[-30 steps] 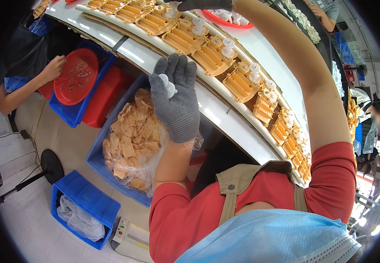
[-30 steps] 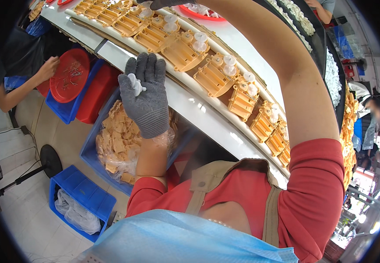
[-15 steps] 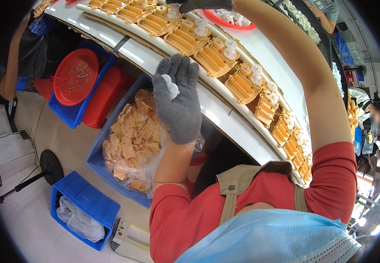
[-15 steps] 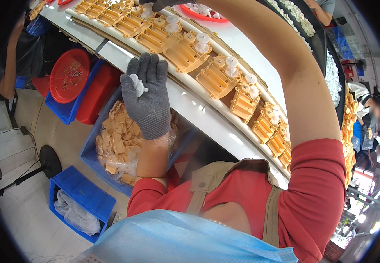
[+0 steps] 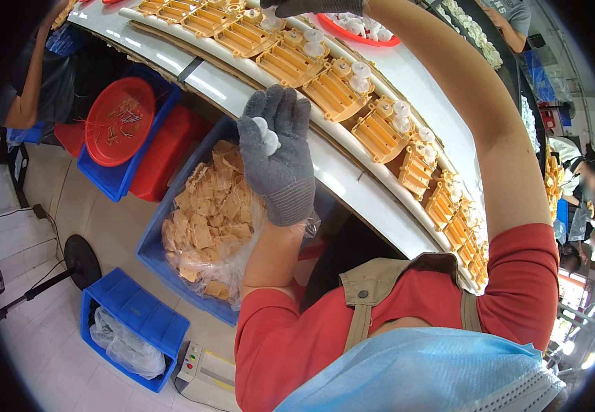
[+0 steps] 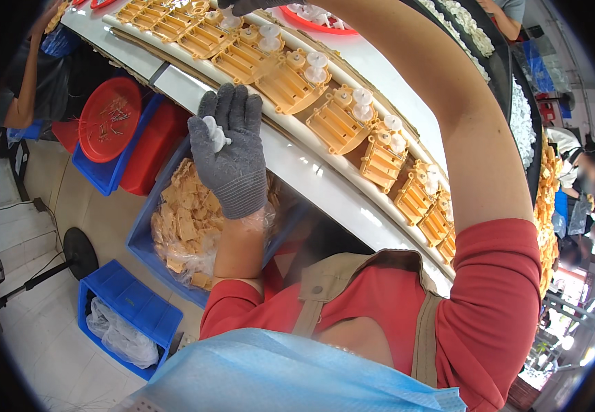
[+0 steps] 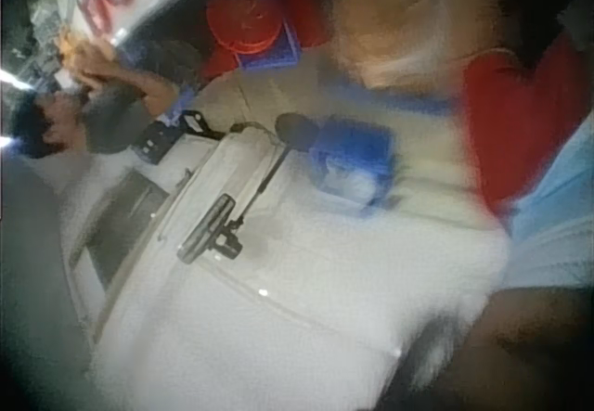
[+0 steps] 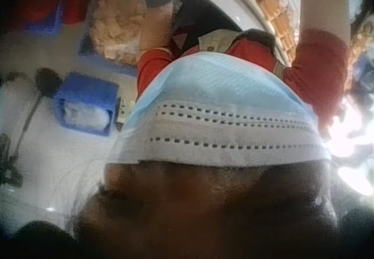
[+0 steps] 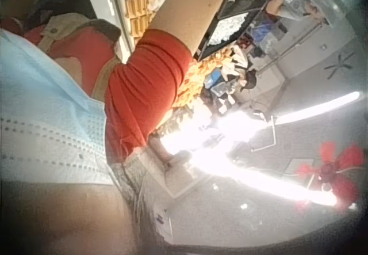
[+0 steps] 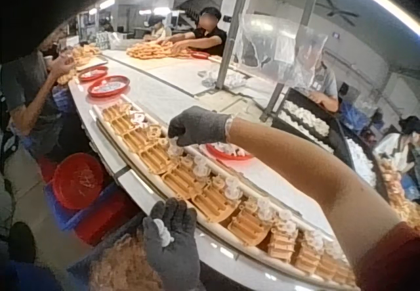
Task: Assembling small plastic components into toy vehicle chassis at a factory workbench.
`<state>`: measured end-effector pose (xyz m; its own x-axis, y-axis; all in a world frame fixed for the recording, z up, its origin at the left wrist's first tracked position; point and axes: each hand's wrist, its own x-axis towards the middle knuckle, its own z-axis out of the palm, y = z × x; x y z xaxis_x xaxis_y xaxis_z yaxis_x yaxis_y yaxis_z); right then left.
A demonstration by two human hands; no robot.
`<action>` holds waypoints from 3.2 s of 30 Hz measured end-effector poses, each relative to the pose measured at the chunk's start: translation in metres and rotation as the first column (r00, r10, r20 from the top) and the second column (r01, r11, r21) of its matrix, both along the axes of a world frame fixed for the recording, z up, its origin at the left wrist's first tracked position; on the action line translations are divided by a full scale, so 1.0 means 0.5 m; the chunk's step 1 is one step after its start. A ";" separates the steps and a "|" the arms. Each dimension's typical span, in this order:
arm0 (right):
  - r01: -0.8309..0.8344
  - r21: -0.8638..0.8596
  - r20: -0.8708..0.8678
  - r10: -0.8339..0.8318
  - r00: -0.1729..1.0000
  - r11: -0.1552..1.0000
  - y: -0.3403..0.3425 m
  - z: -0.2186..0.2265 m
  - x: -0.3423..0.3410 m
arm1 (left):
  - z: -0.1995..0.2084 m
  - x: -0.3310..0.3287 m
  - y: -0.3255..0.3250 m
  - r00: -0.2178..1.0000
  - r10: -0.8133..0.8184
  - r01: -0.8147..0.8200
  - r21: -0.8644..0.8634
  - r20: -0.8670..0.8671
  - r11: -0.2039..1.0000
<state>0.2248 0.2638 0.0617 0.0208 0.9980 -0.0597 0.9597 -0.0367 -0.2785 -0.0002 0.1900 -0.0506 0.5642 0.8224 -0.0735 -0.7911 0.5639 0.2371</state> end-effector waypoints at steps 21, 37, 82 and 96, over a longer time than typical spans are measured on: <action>0.028 0.015 0.042 -0.029 0.999 0.999 -0.010 0.005 -0.006 | -0.005 0.000 0.002 0.999 0.000 0.002 -0.040 0.041 0.999; -0.015 0.082 0.041 0.012 0.999 0.997 0.000 -0.029 0.013 | -0.001 -0.005 0.004 1.000 -0.009 0.009 -0.032 0.008 0.999; 0.497 0.369 -0.049 -0.517 0.854 0.785 -0.874 0.099 -0.052 | 0.215 0.169 -0.147 0.609 -0.776 0.782 -0.040 -0.165 0.622; 0.953 0.286 -0.454 -0.890 0.042 -0.102 -1.424 0.052 -0.418 | 0.346 0.629 -0.711 0.253 -0.860 0.949 0.287 -0.444 0.131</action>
